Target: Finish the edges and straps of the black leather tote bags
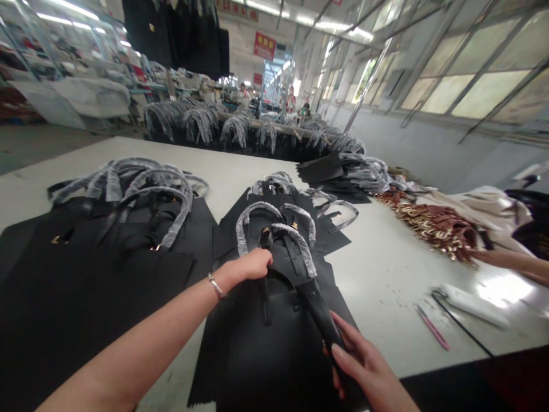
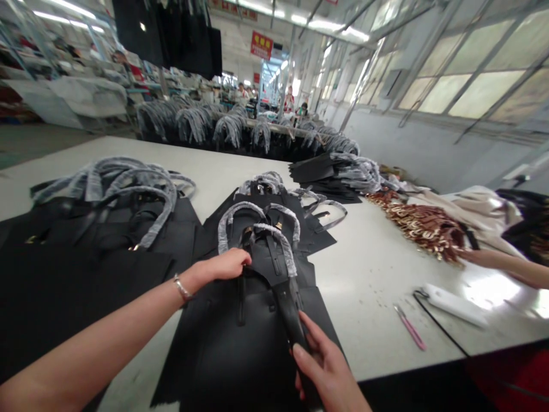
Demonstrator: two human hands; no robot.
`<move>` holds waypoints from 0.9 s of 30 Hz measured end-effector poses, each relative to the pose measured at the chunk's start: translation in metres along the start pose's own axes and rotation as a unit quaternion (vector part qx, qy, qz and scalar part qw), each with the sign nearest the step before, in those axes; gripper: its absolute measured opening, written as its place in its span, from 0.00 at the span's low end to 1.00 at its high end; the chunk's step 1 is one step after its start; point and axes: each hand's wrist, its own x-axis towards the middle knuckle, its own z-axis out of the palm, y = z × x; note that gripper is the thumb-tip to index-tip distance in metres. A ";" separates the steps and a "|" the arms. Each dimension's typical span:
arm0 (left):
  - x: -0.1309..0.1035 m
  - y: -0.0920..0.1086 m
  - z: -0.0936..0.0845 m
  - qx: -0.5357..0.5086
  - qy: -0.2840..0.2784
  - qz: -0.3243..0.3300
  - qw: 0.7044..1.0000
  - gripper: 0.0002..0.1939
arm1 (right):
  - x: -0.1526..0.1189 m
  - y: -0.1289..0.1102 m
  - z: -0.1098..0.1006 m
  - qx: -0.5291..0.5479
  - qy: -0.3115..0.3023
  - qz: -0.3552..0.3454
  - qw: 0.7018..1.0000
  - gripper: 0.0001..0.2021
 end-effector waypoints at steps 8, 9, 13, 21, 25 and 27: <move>-0.066 -0.007 0.049 -0.346 -0.063 -0.089 0.932 0.17 | -0.008 0.001 0.003 0.004 -0.063 0.047 0.997 0.43; -0.072 -0.005 0.058 -0.428 -0.053 -0.099 0.897 0.17 | -0.011 0.002 0.002 0.010 -0.072 0.058 0.996 0.42; -0.087 0.005 0.081 -0.598 0.003 -0.096 0.796 0.12 | -0.017 0.002 0.000 0.035 -0.090 0.098 0.990 0.41; -0.089 0.017 0.098 -0.649 0.064 -0.130 0.747 0.12 | -0.011 -0.004 0.009 0.053 -0.086 0.066 0.993 0.36; -0.088 0.022 0.103 -0.671 0.063 -0.131 0.727 0.11 | -0.011 -0.003 0.010 0.057 -0.101 0.104 0.988 0.39; -0.088 0.025 0.105 -0.676 0.071 -0.141 0.720 0.10 | -0.011 -0.004 0.011 0.053 -0.088 0.092 0.990 0.40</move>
